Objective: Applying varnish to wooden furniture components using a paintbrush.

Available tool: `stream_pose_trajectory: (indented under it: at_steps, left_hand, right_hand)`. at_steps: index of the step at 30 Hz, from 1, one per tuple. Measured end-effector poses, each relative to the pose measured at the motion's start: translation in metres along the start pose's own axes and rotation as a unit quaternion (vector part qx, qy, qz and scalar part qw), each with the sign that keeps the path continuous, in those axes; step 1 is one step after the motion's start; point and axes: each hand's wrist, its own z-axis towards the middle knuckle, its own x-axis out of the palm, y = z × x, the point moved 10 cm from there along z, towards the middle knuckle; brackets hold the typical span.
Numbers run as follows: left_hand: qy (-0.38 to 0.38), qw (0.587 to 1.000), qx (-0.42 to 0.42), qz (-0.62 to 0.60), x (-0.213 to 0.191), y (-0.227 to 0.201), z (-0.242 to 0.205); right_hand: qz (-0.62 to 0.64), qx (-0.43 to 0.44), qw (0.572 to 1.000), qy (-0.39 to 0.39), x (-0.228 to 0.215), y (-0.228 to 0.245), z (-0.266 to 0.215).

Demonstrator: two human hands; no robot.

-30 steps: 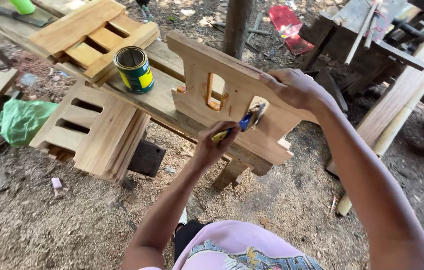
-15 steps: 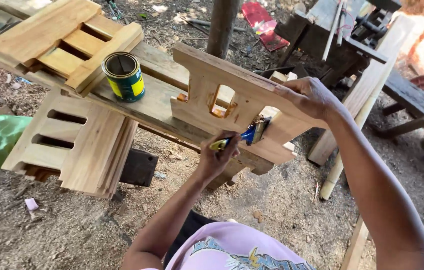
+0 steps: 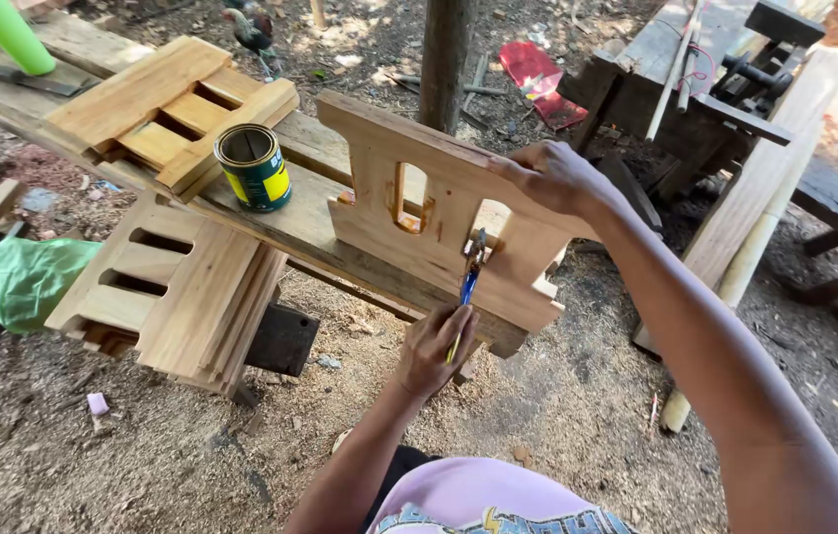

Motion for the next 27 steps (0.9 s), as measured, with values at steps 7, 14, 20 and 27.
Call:
stream_pose_trajectory:
  at_steps: [7, 14, 20, 27]
  left_hand:
    - [-0.061, 0.989, 0.039, 0.125, 0.032, -0.021, -0.006]
    - [-0.12, 0.977, 0.08, 0.158, 0.016, -0.058, 0.027]
    - [-0.093, 0.983, 0.034, 0.158, 0.048, -0.035, -0.025]
    - [-0.046, 0.962, 0.048, 0.264, 0.048, -0.033, -0.003]
  right_hand:
    - [0.021, -0.028, 0.999, 0.003, 0.002, 0.001, 0.001]
    - [0.034, -0.023, 0.999, 0.002, 0.001, 0.003, -0.002]
    - [0.03, -0.017, 0.999, 0.014, -0.001, 0.003, -0.001]
    - [0.035, -0.05, 0.998, 0.002, 0.003, 0.007, 0.0]
